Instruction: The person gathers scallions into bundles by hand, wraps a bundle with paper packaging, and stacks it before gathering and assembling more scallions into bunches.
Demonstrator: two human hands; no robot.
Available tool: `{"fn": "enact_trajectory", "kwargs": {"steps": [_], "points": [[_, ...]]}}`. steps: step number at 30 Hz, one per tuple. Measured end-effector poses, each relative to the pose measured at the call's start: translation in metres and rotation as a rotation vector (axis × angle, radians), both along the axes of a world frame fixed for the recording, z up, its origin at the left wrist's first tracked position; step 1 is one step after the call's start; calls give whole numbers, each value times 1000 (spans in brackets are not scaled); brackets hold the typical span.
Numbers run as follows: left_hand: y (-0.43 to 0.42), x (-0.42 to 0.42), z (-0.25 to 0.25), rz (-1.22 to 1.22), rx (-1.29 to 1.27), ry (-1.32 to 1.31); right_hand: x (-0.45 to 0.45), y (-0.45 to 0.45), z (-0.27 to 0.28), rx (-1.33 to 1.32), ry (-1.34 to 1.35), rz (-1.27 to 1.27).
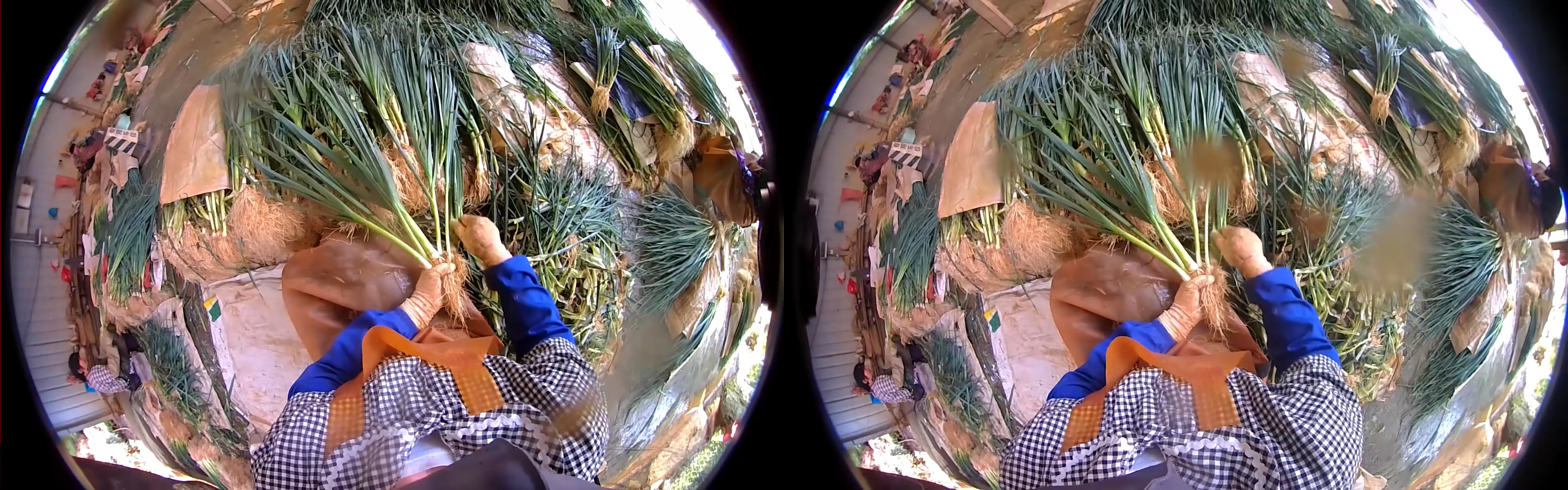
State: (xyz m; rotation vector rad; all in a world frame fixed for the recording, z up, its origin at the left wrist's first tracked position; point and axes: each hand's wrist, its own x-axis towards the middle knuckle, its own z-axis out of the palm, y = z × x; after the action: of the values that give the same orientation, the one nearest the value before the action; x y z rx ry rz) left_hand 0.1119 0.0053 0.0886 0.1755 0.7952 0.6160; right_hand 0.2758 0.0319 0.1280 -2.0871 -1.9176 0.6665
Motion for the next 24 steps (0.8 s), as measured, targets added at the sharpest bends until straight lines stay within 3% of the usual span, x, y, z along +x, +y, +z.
{"fn": "enact_trajectory", "kwargs": {"steps": [2,4,6,8,9,10,11,12,14,17,20,24], "points": [[0,-2,-11,8,-136,-85,-14,-31,13,-116,364,-175],[1,-1,10,30,-78,-109,6,-76,35,253,388,291],[2,-5,7,17,-115,-186,35,-110,85,-443,964,-234],[4,-2,10,6,-159,-269,85,-142,21,-106,285,153],[3,-1,12,3,-153,-242,82,-124,28,-556,-226,-24],[3,0,15,1,-143,-214,73,-106,35,-419,-361,-210],[5,2,16,-19,-105,-242,69,-90,16,-108,-105,-318],[2,0,15,-29,-76,-262,55,-60,26,-74,32,-426],[2,-4,17,-102,40,-258,25,-10,42,-72,-2,-410],[-2,-1,1,-69,154,-94,15,43,3,-169,-159,-240],[-4,-2,-7,-41,194,65,8,40,-4,-193,-227,-229],[-4,0,-6,-23,53,-25,2,1,1,-37,-183,-288]]}}
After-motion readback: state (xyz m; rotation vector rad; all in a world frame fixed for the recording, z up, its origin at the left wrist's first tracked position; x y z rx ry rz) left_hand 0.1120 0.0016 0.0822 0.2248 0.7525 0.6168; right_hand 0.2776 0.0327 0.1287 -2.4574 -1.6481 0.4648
